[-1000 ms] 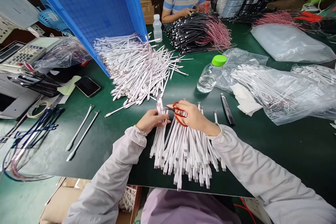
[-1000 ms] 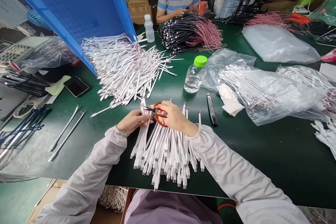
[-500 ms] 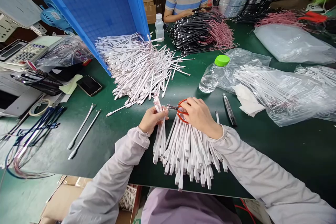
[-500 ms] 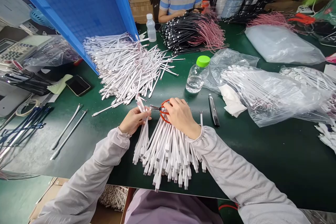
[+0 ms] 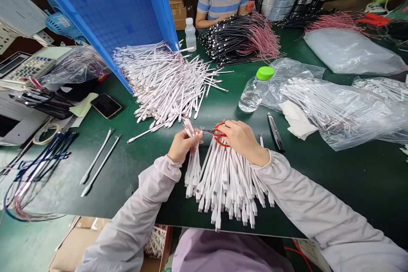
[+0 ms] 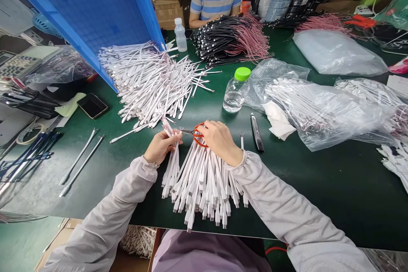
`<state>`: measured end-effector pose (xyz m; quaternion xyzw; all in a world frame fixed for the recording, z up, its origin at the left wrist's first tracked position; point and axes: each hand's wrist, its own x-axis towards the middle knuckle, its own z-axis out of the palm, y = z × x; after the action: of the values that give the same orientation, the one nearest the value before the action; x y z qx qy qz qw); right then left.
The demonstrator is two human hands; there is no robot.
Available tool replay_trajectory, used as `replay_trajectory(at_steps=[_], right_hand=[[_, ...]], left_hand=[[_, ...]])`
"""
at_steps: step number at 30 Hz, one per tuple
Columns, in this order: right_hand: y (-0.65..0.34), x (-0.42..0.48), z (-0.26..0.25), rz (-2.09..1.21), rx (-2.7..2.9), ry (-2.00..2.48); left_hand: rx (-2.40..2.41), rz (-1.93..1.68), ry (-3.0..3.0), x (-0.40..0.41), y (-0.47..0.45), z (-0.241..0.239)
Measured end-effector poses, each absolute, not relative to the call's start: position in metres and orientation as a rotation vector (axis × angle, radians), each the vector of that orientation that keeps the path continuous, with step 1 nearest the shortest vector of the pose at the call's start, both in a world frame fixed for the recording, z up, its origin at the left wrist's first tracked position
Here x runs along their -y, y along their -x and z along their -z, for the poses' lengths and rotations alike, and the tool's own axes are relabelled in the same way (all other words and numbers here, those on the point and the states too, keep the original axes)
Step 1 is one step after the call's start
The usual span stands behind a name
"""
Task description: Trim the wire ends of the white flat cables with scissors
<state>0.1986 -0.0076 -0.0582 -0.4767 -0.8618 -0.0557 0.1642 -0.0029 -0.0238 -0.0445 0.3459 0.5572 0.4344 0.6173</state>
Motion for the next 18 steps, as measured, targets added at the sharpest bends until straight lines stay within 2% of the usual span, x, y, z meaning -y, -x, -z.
replay_trajectory(at_steps=[4,11,18], right_hand=[[-0.198,0.005,0.064,0.034,2.236,1.357],[-0.187,0.004,0.059,-0.533,2.018,1.013],[-0.182,0.005,0.060,-0.605,2.091,0.967]], left_hand=[[-1.246,-0.974,-0.777,0.024,0.005,0.043],[-1.219,-0.962,-0.757,0.025,0.001,0.043],[-1.262,-0.959,-0.814,0.027,-0.003,0.043]])
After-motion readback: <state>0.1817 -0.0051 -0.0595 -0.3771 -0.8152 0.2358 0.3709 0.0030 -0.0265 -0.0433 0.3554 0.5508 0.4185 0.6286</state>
